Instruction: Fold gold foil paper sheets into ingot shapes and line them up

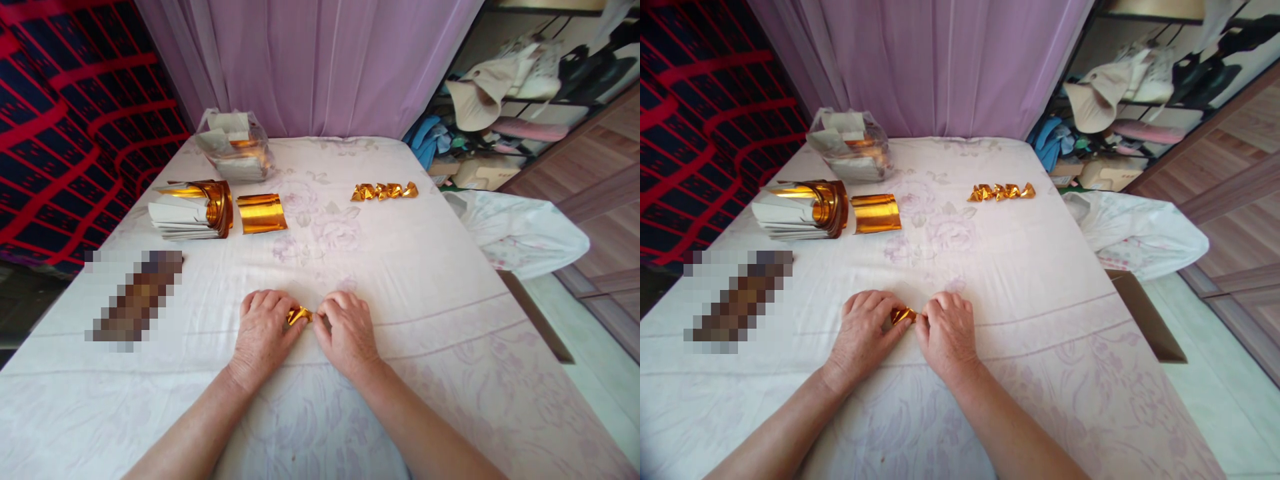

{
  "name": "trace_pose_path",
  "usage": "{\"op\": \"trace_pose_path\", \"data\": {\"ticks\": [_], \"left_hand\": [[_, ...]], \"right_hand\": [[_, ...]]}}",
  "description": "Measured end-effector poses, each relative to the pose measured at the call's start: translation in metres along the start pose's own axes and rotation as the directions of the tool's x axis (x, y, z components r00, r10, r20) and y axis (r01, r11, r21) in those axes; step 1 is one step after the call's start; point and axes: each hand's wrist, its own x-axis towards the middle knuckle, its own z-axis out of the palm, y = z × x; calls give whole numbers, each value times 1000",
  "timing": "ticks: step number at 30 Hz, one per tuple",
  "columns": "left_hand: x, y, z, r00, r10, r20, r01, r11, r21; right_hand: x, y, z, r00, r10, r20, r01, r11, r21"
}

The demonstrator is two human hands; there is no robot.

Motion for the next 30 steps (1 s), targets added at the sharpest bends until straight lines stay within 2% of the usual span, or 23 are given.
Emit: {"op": "trace_pose_path", "data": {"ticks": [9, 16, 20, 30], "left_hand": [[0, 0, 1, 1000, -10, 23, 11, 1000, -26], [-2, -11, -8, 992, 16, 128, 3, 990, -141], [-2, -13, -11, 986, 42, 161, -12, 983, -183], [6, -3, -5, 989, -95, 114, 106, 990, -93]], "right_hand": [[0, 0, 1, 1000, 4, 4, -4, 1000, -18], [-3, 10, -6, 996, -87, 36, 81, 986, 144], [-3, 16, -7, 991, -127, 49, 116, 976, 184], [-2, 18, -9, 982, -184, 51, 173, 971, 164]]}}
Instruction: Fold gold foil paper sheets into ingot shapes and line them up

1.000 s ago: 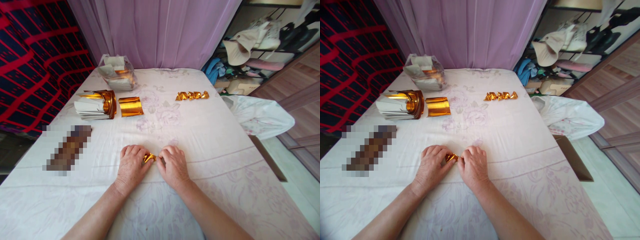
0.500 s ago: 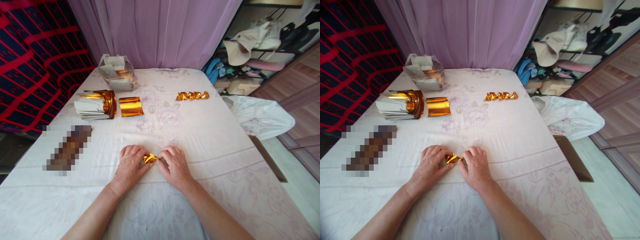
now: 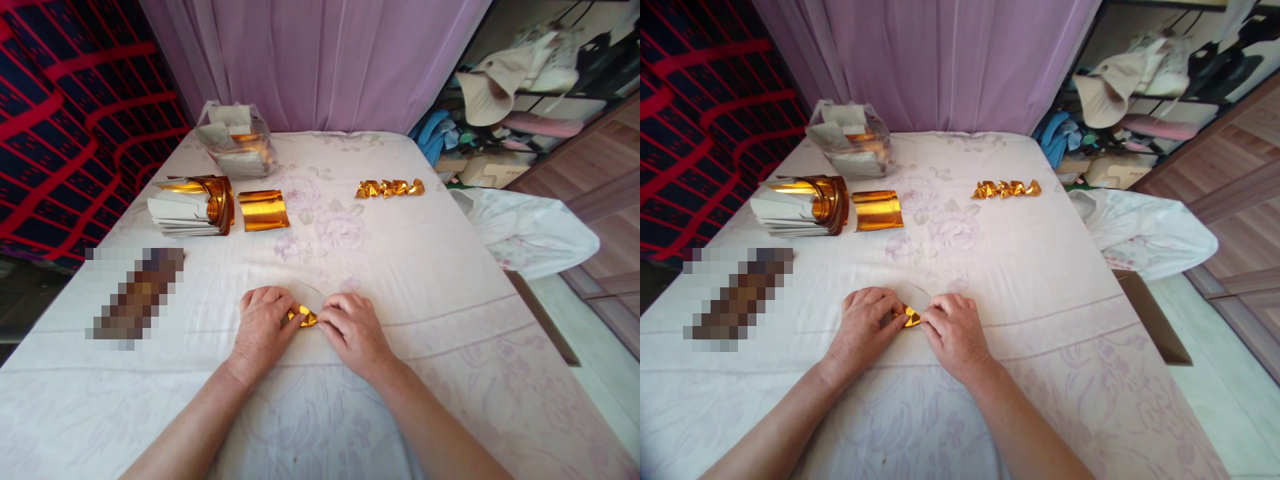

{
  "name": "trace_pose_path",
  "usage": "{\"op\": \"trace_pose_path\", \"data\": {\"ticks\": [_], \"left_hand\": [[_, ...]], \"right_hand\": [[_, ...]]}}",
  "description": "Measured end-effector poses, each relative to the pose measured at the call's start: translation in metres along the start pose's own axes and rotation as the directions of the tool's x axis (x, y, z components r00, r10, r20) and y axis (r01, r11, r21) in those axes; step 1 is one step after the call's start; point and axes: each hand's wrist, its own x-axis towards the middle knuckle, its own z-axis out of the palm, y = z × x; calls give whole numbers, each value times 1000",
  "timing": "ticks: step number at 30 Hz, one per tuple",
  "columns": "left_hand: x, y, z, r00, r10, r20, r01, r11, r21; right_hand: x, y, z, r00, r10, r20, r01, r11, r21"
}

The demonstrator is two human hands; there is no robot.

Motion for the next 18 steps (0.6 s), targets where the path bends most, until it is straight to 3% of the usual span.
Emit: {"op": "trace_pose_path", "data": {"ticks": [13, 18], "left_hand": [[-1, -5, 3, 998, 50, -29, -51, 998, -40], [-1, -6, 5, 997, 58, -50, -60, 997, -40]], "right_hand": [[0, 0, -1, 1000, -23, -3, 23, 999, 26], [1, -8, 1, 999, 46, -6, -46, 999, -1]]}}
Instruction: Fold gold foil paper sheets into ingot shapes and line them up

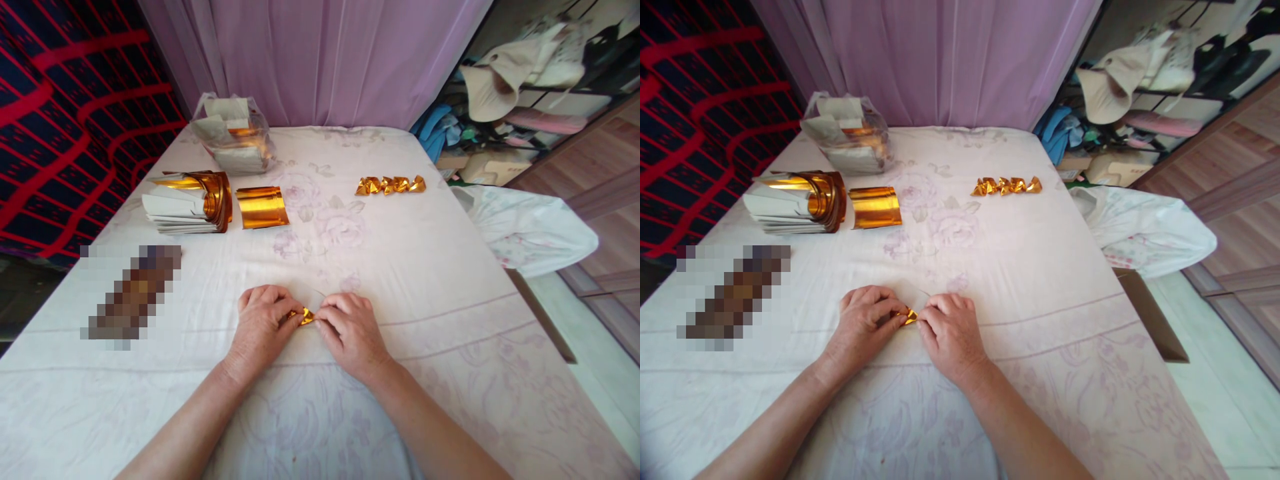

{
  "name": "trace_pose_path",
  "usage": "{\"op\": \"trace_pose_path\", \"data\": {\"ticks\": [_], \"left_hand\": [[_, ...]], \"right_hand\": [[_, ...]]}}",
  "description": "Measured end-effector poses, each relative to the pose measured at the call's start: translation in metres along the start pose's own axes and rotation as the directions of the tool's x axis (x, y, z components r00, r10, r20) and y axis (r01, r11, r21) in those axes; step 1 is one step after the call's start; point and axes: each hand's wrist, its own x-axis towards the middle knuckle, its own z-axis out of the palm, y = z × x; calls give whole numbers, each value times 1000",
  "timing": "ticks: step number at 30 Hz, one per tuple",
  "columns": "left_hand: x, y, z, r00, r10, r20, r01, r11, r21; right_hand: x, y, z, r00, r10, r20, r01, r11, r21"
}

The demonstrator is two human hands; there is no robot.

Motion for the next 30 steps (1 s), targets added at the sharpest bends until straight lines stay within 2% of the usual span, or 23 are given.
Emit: {"op": "trace_pose_path", "data": {"ticks": [11, 21, 30], "left_hand": [[-1, -3, -3, 999, 17, 38, -16, 1000, -11], [-2, -1, -9, 997, 20, 79, -16, 999, -49], [0, 5, -2, 998, -53, 21, 53, 999, -9]], "right_hand": [[2, -7, 8, 991, 114, -67, -119, 989, -83], [4, -8, 8, 988, 137, -66, -143, 986, -88], [3, -7, 9, 988, 137, -65, -141, 988, -62]]}}
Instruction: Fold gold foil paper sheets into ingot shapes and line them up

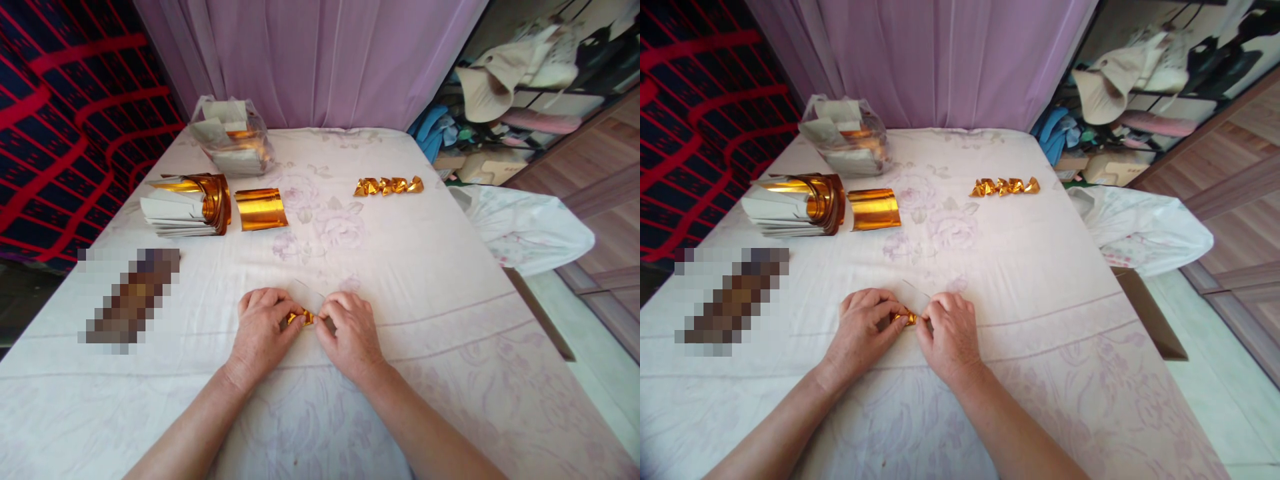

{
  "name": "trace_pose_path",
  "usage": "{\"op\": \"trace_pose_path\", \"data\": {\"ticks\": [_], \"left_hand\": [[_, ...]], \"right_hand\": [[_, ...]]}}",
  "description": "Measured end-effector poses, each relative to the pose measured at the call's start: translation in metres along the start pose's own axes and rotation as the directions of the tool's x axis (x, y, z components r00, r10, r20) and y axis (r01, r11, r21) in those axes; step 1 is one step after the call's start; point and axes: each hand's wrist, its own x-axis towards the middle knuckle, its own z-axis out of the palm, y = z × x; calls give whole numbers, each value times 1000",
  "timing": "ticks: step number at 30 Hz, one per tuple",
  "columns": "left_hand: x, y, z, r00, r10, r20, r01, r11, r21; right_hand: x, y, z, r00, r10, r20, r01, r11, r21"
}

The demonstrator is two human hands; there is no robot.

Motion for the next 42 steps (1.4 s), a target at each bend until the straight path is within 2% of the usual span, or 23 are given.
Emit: {"op": "trace_pose_path", "data": {"ticks": [20, 26, 32, 42], "left_hand": [[1, 4, 0, 1000, -15, 10, 15, 1000, 24], [1, 4, 0, 1000, -16, 15, 16, 999, 33], [1, 4, 0, 1000, -12, 17, 11, 999, 31], [2, 1, -2, 999, 0, 51, -1, 1000, 17]], "right_hand": [[0, -1, -2, 999, 21, 36, -23, 998, 53], [-1, -1, -3, 999, -7, 35, 6, 1000, 21], [1, -4, 1, 999, 27, 24, -26, 999, -33], [1, 1, -3, 998, 9, 58, -11, 999, 43]]}}
